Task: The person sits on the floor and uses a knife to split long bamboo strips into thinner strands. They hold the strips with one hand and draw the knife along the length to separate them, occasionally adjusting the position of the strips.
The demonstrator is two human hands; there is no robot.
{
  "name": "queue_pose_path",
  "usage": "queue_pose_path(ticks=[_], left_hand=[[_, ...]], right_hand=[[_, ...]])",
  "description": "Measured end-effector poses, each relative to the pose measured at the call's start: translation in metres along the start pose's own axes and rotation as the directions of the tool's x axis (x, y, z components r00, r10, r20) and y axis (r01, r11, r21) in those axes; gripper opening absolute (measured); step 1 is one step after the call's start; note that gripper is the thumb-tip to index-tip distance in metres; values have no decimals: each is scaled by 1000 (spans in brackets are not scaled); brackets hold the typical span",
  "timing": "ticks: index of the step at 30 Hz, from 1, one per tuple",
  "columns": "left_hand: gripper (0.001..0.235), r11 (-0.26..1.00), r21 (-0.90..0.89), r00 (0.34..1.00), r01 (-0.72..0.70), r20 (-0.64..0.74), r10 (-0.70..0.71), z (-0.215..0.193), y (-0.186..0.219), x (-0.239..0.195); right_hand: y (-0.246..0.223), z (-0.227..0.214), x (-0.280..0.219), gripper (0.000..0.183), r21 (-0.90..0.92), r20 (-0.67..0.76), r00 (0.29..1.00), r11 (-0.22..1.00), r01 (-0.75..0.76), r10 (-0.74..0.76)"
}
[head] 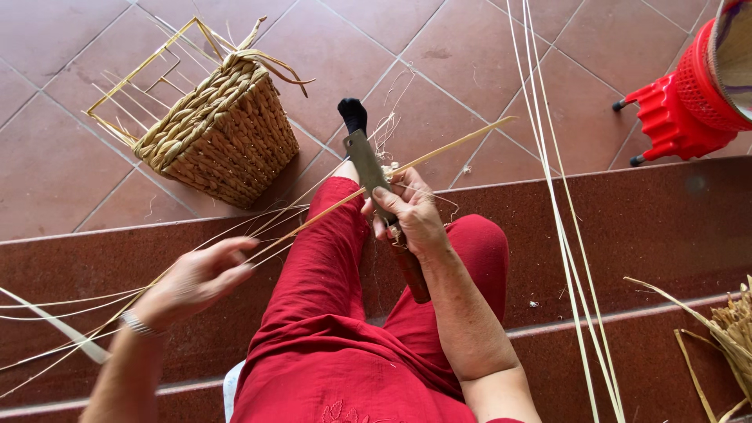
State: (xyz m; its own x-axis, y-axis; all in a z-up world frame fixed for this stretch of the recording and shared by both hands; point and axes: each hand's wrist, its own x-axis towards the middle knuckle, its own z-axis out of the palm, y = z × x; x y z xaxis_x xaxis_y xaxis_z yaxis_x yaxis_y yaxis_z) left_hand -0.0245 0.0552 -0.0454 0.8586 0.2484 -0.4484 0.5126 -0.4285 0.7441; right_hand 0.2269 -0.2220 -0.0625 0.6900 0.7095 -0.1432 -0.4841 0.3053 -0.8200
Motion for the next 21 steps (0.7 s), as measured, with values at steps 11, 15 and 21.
queue_pose_path(ticks=[11,15,21], left_hand=[[9,892,-150,881,-427,-294,372,78,80,61],[7,896,-144,894,-419,-236,380,65,68,46],[9,909,-340,969,-242,-127,210,50,39,27]], right_hand=[[7,17,-9,21,13,116,986,993,-121,119],[-1,6,-5,20,50,84,992,993,-104,100],[-8,-7,-2,16,147,83,997,989,-15,3]])
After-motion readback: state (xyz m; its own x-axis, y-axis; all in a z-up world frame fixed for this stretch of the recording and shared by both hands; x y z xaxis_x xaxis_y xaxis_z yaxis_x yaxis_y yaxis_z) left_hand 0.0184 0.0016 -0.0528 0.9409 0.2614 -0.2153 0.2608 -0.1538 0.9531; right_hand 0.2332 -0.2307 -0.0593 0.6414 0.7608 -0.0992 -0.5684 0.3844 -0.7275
